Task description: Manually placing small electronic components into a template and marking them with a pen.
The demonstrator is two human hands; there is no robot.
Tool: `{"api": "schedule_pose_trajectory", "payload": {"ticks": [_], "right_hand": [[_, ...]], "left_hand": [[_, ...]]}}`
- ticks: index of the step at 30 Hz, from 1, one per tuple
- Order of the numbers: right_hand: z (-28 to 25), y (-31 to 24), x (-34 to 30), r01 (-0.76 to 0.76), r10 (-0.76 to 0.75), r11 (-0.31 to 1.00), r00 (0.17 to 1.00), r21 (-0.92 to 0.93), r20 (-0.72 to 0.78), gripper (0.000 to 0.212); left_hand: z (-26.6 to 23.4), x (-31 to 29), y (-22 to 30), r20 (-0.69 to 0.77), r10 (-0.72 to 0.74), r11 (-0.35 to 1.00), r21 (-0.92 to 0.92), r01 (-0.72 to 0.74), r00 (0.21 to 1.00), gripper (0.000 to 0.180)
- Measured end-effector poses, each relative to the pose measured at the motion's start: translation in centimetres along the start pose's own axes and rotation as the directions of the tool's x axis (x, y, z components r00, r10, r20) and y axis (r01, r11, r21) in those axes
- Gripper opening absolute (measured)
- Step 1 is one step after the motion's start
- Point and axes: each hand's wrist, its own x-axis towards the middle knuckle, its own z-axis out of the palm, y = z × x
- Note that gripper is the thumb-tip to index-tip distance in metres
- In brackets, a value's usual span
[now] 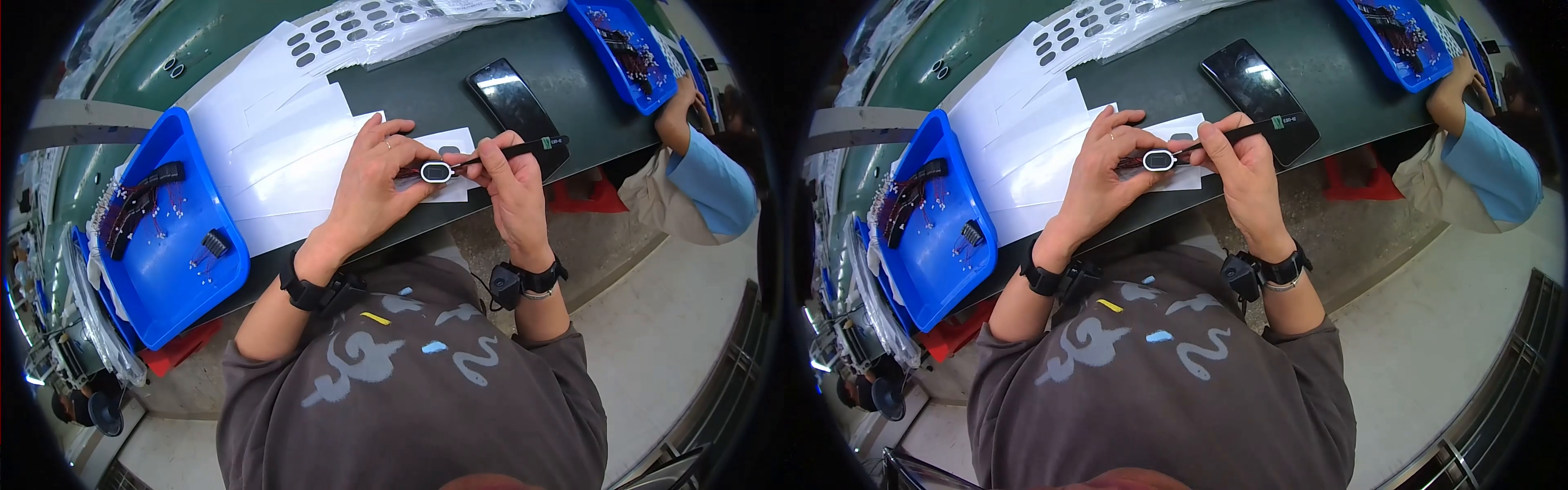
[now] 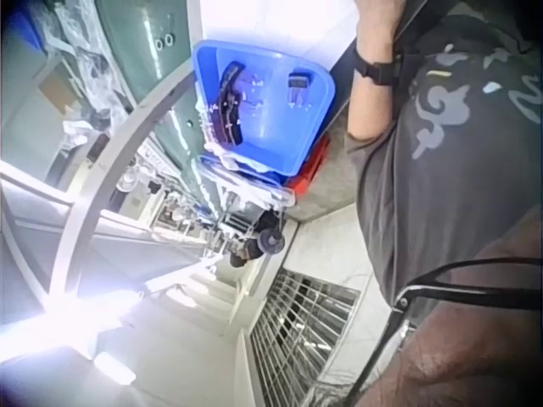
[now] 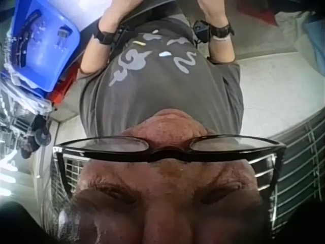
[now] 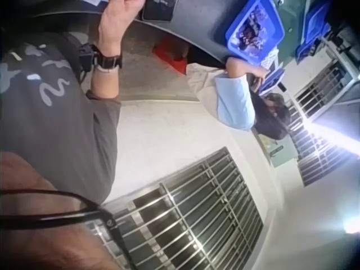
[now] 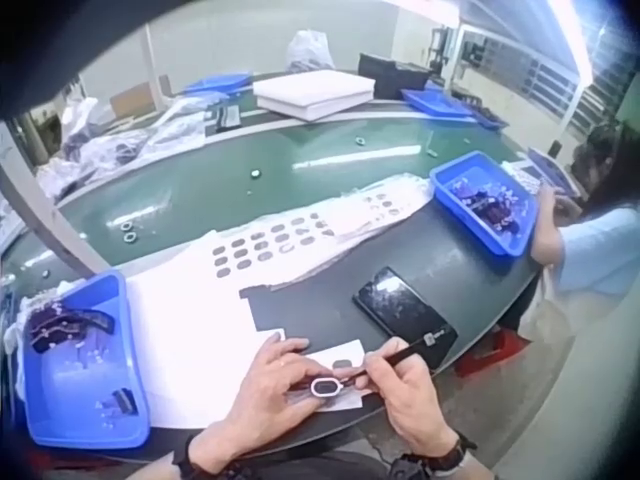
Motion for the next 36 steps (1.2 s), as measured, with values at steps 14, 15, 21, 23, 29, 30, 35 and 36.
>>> {"api": "schedule_pose_trajectory", "payload": {"ticks": [14,15,21,23,29,30,35,36], "right_hand": [[0.3,-0.2,-0.2,0.016,-0.016,1.000,1.000,-0.006,-0.004,0.017],[0.3,-0.1,-0.2,0.023,-0.023,1.000,1.000,-0.019,-0.006,0.016],[0.1,0.1,-0.3,0.037,-0.037,0.998,0.999,-0.052,-0.010,0.016],[0.2,-0.1,-0.2,0.055,-0.056,0.997,0.998,-0.058,-0.012,0.016],[0.3,0.0,-0.2,0.086,-0.089,0.991,0.996,-0.106,-0.022,0.016],[0.4,-0.1,-0.2,0.085,-0.087,0.992,0.996,-0.096,-0.021,0.016],[0.4,-0.2,-0.3,0.086,-0.088,0.990,0.996,-0.110,-0.018,0.017],[0.3,-0.2,-0.3,0.087,-0.090,0.988,0.996,-0.127,-0.015,0.017]], "left_hand": [[0.2,0.1,-0.1,0.003,0.024,1.000,0.006,-0.024,1.000,0.028],[0.2,0.1,0.0,0.000,0.021,1.000,0.008,-0.021,1.000,0.028],[0.3,0.1,0.2,-0.023,0.021,0.999,0.027,-0.021,1.000,0.027],[0.4,0.1,0.3,-0.020,0.010,0.999,0.036,-0.010,1.000,0.027],[0.5,0.2,0.5,-0.044,0.009,0.998,0.056,-0.006,0.999,0.028],[0.5,0.1,0.6,-0.044,0.009,0.998,0.055,-0.007,0.999,0.028],[-0.2,-0.1,1.2,-0.036,-0.038,0.997,-0.064,0.035,0.999,0.030],[-0.1,-0.2,0.7,-0.039,-0.033,0.997,-0.078,0.030,0.999,0.030]]}}
